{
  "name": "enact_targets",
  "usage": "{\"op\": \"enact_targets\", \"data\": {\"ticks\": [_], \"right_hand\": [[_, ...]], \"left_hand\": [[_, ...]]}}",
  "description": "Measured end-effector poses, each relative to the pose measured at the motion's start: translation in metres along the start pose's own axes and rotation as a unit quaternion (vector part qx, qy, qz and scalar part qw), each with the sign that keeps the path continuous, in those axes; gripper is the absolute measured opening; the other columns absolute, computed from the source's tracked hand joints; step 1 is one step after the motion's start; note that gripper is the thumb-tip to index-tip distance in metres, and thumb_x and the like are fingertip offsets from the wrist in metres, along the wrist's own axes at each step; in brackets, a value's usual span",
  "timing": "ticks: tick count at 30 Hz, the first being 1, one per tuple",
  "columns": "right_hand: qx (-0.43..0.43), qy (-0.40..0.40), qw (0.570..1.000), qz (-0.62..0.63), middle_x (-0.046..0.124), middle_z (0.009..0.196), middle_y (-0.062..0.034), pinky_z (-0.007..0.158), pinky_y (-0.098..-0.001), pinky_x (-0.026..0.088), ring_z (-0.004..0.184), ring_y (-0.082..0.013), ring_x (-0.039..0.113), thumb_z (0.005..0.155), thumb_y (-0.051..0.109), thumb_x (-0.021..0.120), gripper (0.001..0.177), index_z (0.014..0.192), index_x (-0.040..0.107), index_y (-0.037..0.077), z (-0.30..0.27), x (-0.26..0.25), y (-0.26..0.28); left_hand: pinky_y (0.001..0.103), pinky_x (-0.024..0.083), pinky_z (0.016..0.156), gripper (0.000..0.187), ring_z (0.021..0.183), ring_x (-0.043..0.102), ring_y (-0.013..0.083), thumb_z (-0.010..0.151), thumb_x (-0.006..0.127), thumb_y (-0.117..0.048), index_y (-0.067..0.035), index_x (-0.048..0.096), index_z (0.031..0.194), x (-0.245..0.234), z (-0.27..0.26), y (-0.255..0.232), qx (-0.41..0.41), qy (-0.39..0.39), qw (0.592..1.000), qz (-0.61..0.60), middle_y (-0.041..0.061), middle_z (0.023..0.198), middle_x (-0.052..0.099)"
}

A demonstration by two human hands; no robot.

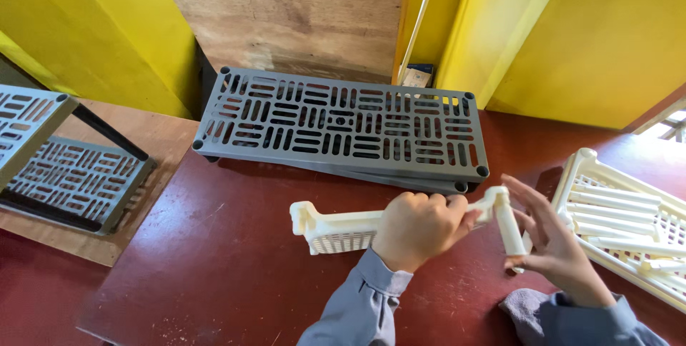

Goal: The person wipes a white plastic stool seat with a cloth, then inserts four white plastic legs into the seat to assemble a small stool. The assembled stool is placed on a nearby table. The person then picks up another white plastic seat and begins wiping it.

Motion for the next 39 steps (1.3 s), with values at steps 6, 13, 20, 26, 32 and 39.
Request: {"op": "enact_targets", "data": {"ticks": [6,13,20,26,32,39], "right_hand": [[0.021,0.036,0.999,-0.007,0.052,0.154,-0.0127,0.122,-0.0432,0.028,0.145,-0.0235,0.047,0.039,0.012,0.095,0.125,0.152,0.042,0.003,-0.003,0.005,-0.019],[0.043,-0.019,0.999,-0.013,0.058,0.142,-0.012,0.121,-0.0404,0.034,0.136,-0.0245,0.052,0.041,0.011,0.097,0.121,0.149,0.044,0.002,-0.012,0.0,-0.038],[0.021,-0.005,1.0,0.01,0.056,0.148,-0.0132,0.122,-0.0433,0.035,0.14,-0.0254,0.051,0.046,0.014,0.096,0.118,0.15,0.043,0.001,-0.004,0.005,-0.031],[0.053,-0.032,0.998,0.03,0.053,0.151,-0.0134,0.116,-0.0443,0.04,0.139,-0.0259,0.05,0.047,0.015,0.096,0.122,0.155,0.04,0.006,-0.007,-0.002,-0.032],[0.067,-0.075,0.995,0.026,0.053,0.156,-0.0135,0.116,-0.0463,0.041,0.142,-0.0274,0.05,0.05,0.029,0.093,0.125,0.16,0.037,0.008,-0.016,-0.044,-0.021],[0.036,-0.055,0.996,0.059,0.041,0.164,-0.0182,0.12,-0.0457,0.03,0.15,-0.0276,0.039,0.057,0.038,0.092,0.124,0.162,0.034,0.006,-0.045,-0.098,-0.025]], "left_hand": [[0.035,0.043,0.048,0.04,0.045,0.055,0.0204,0.102,0.067,-0.043,-0.013,0.061,0.078,-0.006,-0.014,-0.007,0.011,-0.02,1.0,-0.01,0.004,0.056,0.055],[0.034,0.044,0.048,0.04,0.046,0.055,0.0209,0.101,0.067,-0.045,-0.013,0.06,0.077,-0.005,-0.018,-0.005,0.016,-0.015,1.0,0.003,0.004,0.056,0.055],[0.033,0.044,0.05,0.039,0.048,0.056,0.0196,0.104,0.064,-0.044,-0.014,0.061,0.08,-0.004,-0.011,0.001,0.02,-0.017,1.0,-0.012,0.003,0.058,0.056],[0.038,0.051,0.072,0.048,0.072,0.065,0.0233,0.103,0.057,-0.055,-0.009,0.068,0.096,0.004,-0.008,0.003,0.014,0.024,0.999,0.03,0.007,0.077,0.066],[0.05,0.043,0.112,0.062,0.12,0.06,0.0366,0.101,0.055,-0.063,-0.011,0.056,0.135,-0.016,-0.031,0.026,0.003,-0.084,0.967,0.241,0.014,0.132,0.058],[0.049,0.044,0.11,0.108,0.133,0.051,0.0386,0.081,0.081,-0.041,-0.004,0.013,0.156,0.004,-0.07,0.076,-0.248,-0.125,0.913,-0.3,0.029,0.15,0.038]]}}
Point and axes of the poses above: each hand's wrist, its own z-axis towards the middle knuckle, its own x-axis out of the palm, y = z × x, the point moved 6 cm from there along z, towards the middle knuckle
